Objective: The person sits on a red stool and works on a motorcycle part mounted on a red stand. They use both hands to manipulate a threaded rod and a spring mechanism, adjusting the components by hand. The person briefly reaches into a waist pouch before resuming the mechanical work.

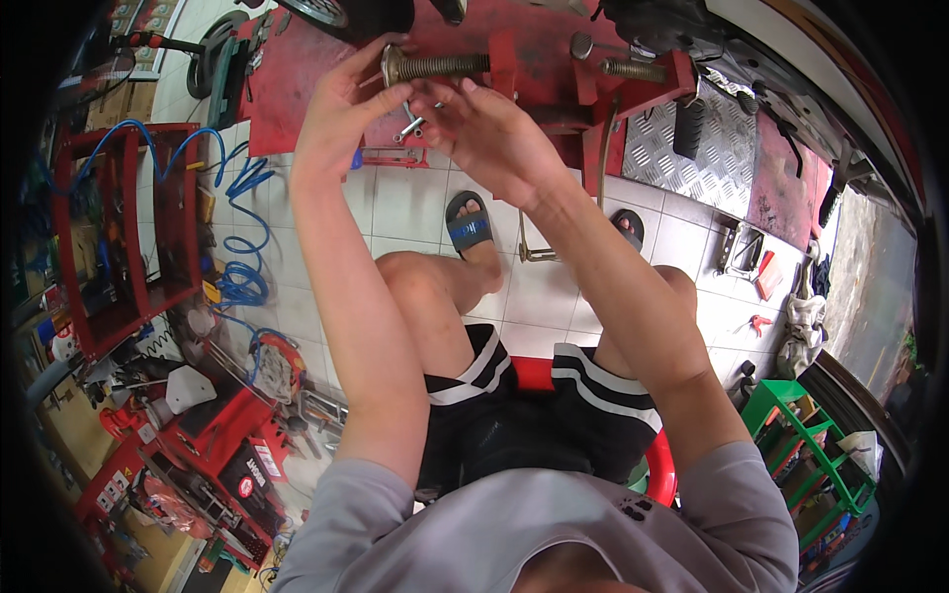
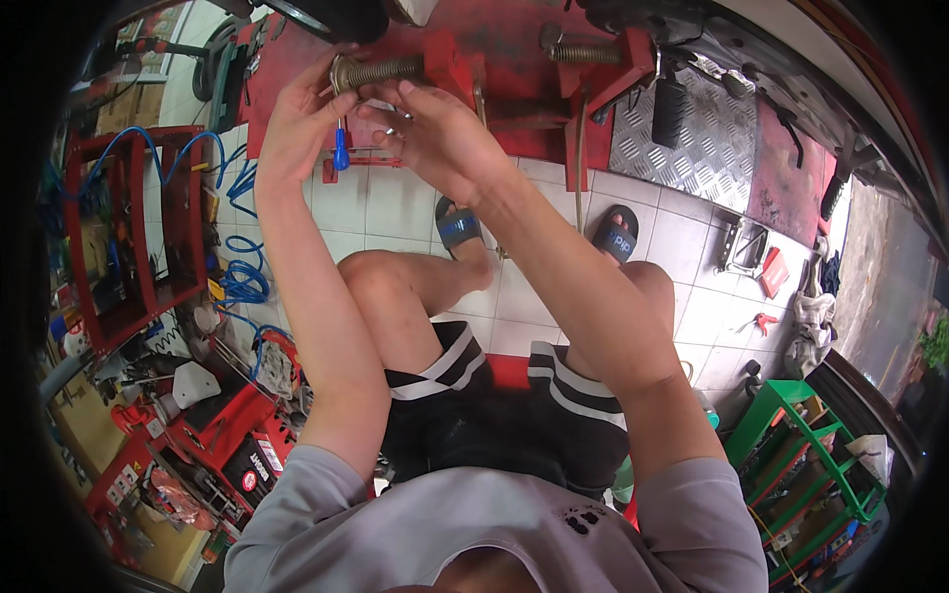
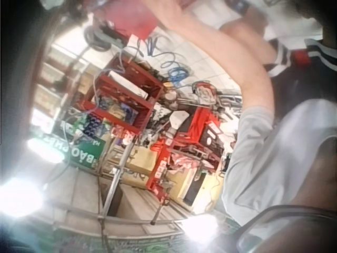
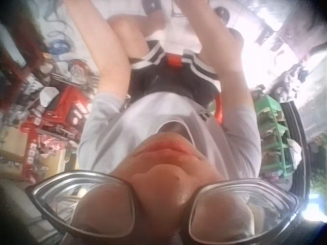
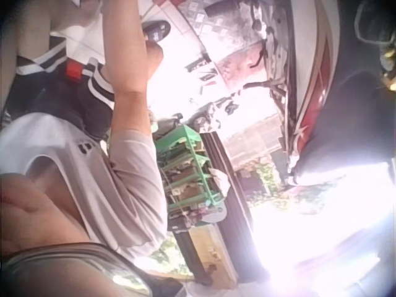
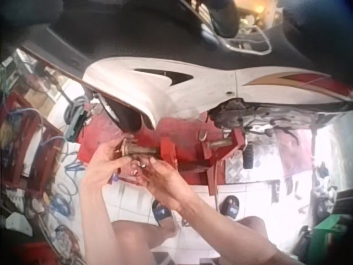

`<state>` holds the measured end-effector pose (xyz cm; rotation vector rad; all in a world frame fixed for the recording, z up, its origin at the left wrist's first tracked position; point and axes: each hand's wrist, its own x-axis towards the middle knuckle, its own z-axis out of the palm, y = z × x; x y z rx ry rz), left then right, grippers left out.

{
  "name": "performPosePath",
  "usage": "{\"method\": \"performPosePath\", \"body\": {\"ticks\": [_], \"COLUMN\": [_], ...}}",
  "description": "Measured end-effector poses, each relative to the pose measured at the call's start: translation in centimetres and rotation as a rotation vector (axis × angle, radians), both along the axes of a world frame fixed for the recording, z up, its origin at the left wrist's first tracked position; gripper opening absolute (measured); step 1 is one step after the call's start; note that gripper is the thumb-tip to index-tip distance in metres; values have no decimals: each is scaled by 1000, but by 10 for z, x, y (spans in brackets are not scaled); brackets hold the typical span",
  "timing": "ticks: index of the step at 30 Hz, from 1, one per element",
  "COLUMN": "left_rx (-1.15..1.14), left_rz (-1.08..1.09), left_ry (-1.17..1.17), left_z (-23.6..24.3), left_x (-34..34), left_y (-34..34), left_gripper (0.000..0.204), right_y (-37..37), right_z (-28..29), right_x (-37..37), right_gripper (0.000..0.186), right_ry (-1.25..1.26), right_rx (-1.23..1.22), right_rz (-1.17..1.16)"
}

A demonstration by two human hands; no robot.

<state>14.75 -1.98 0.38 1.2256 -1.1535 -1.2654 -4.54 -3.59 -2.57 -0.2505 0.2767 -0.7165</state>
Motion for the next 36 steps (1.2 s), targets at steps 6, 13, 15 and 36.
{"method": "performPosePath", "body": {"ticks": [6, 13, 15, 36], "left_rx": [-47, -92, -35, 216], "left_rz": [-9, 70, 95, 65], "left_ry": [201, 264, 250, 229], "left_z": [1, -2, -5, -3], "left_x": [4, 0, 1, 5], "left_y": [0, -8, -8, -1], "left_gripper": [41, 32, 31, 50], "right_y": [4, 8, 8, 5], "right_z": [1, -3, 0, 1], "right_x": [2, 3, 3, 0], "right_gripper": [20, 28, 31, 43], "right_ry": [-191, -276, -278, -310], "right_rx": [94, 163, 166, 205], "right_rz": [-55, -80, -79, -79]}}
